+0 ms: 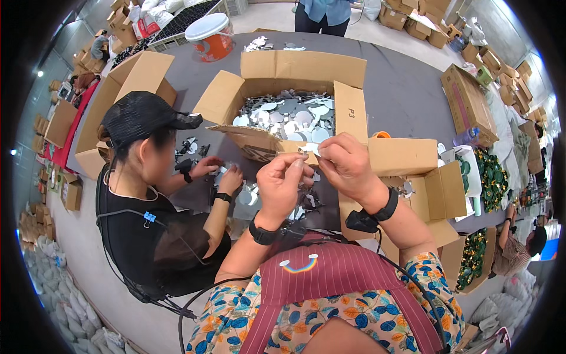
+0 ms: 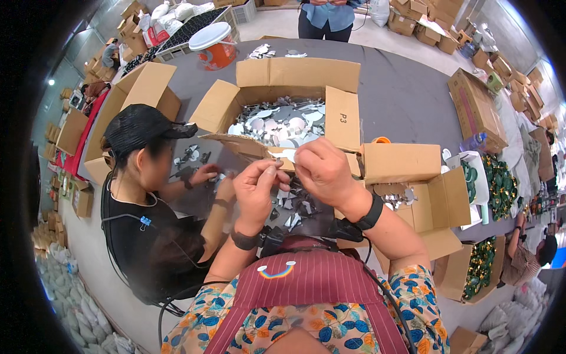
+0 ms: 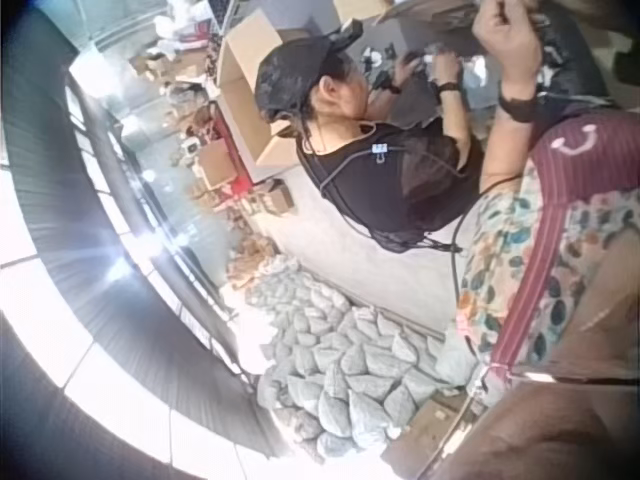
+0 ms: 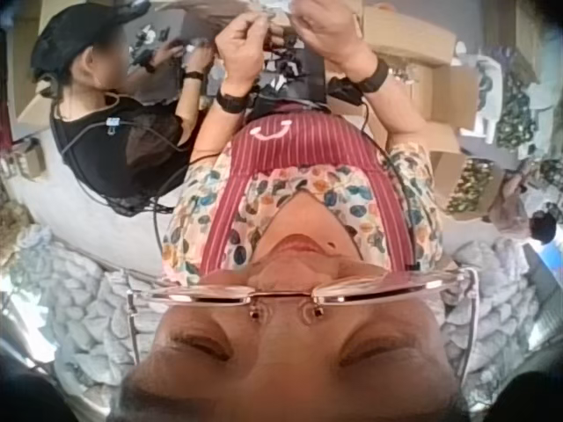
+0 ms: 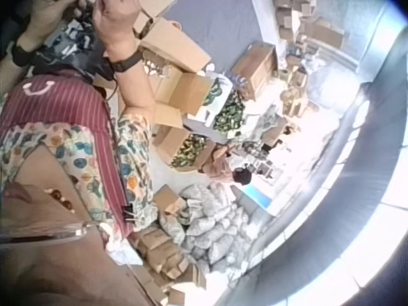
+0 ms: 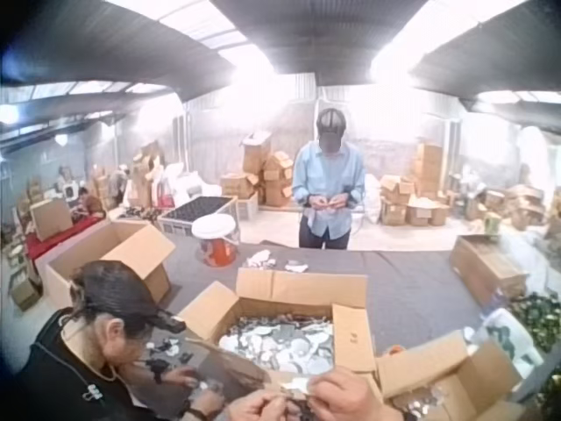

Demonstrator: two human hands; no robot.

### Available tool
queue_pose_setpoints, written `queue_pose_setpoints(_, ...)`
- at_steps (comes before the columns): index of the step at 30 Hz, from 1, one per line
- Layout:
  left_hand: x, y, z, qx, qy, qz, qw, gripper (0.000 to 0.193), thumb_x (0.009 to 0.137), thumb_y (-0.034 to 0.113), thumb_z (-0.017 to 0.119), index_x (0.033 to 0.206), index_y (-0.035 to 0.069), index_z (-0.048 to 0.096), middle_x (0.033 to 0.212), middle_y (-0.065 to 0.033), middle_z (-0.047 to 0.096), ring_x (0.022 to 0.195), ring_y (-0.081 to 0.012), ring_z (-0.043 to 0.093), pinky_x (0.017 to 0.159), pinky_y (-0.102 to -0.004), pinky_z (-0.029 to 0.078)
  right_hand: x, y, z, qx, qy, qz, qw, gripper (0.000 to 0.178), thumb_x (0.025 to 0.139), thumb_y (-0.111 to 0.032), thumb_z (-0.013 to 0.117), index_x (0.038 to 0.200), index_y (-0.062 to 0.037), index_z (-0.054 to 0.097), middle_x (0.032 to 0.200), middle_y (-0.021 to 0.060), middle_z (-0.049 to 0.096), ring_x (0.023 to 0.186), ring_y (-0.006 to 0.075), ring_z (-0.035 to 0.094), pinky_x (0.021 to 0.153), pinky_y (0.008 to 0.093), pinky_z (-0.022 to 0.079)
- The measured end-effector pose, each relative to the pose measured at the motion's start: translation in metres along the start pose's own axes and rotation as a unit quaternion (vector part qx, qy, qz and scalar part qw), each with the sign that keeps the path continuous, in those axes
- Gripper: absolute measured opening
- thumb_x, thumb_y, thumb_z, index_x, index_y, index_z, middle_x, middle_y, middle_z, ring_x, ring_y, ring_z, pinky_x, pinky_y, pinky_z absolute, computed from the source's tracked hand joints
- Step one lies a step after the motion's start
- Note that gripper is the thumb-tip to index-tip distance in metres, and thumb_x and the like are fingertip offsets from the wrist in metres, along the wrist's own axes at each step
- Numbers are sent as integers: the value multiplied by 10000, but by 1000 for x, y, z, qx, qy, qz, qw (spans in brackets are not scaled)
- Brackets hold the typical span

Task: The person picks up metal pieces from a box, peels off a protective white film, and places them into a separate box. They then snap black plastic parts onto the metal pieces and place the assembled units into the box.

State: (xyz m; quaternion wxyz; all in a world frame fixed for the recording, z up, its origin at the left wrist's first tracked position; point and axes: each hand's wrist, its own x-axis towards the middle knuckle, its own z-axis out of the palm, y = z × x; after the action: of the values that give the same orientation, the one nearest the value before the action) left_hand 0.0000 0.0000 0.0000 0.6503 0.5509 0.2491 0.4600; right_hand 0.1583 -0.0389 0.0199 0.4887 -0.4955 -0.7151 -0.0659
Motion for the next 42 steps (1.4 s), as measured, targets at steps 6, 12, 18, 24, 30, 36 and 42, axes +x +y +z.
queue_pose_setpoints(6, -9, -2, 6, 37, 28, -15, 999, 127, 915, 93, 522, 881, -20, 568, 683, -62, 604, 562, -84, 561, 525, -209, 483, -10, -17, -7, -41, -26, -11, 999, 138, 631, 14, 629, 718, -48, 543, 741, 64, 572, 656, 248, 544, 562, 331, 456)
queue_pose_setpoints(12, -10, -10, 10, 74, 50, 73, 993, 148, 907, 88, 522, 791, 0, 538, 626, -37, 591, 512, -59, 538, 474, -200, 450, -12, -14, -4, -66, -16, -23, 997, 152, 618, 13, 633, 727, -47, 546, 738, 67, 576, 658, 253, 543, 556, 340, 454)
queue_pose_setpoints(18, -21, -16, 4, 236, 11, 127, 963, 231, 873, 133, 539, 686, 3, 508, 523, -87, 483, 463, -174, 499, 474, -297, 393, -27, -3, -1, 61, 63, 116, 989, 78, 711, 6, 651, 751, -26, 593, 711, 78, 610, 627, 194, 574, 577, 278, 459)
queue_pose_setpoints(24, -7, -4, 11, 198, 48, 133, 970, 176, 897, 123, 553, 772, -1, 546, 623, 2, 534, 572, -63, 511, 548, -211, 433, -36, -2, -7, 320, 46, 324, 889, 68, 795, -39, 664, 774, -1, 612, 723, 23, 612, 672, 49, 524, 581, 222, 437)
queue_pose_setpoints(30, -6, -20, 3, 172, -11, 98, 980, 119, 878, 52, 572, 973, -2, 526, 826, -35, 563, 657, -72, 541, 617, -200, 480, -34, -11, -5, 128, 39, 185, 974, 57, 783, -8, 660, 779, 4, 605, 747, 28, 611, 685, 68, 547, 594, 221, 445)
queue_pose_setpoints(36, -4, -10, 12, 8, 59, 136, 989, 66, 875, 43, 577, 884, -22, 577, 903, -65, 582, 728, -97, 574, 655, -225, 503, -40, -15, 0, 266, 60, 249, 929, 41, 783, 37, 628, 781, 8, 600, 781, 63, 613, 713, 117, 578, 618, 240, 468)
queue_pose_setpoints(42, -4, 1, 19, 158, 25, 165, 973, 136, 839, 50, 604, 947, -24, 640, 880, -79, 628, 725, -136, 593, 669, -249, 479, -48, -18, 0, 190, 83, 208, 956, 48, 769, 24, 638, 793, 8, 601, 775, 78, 606, 696, 148, 577, 629, 268, 471)
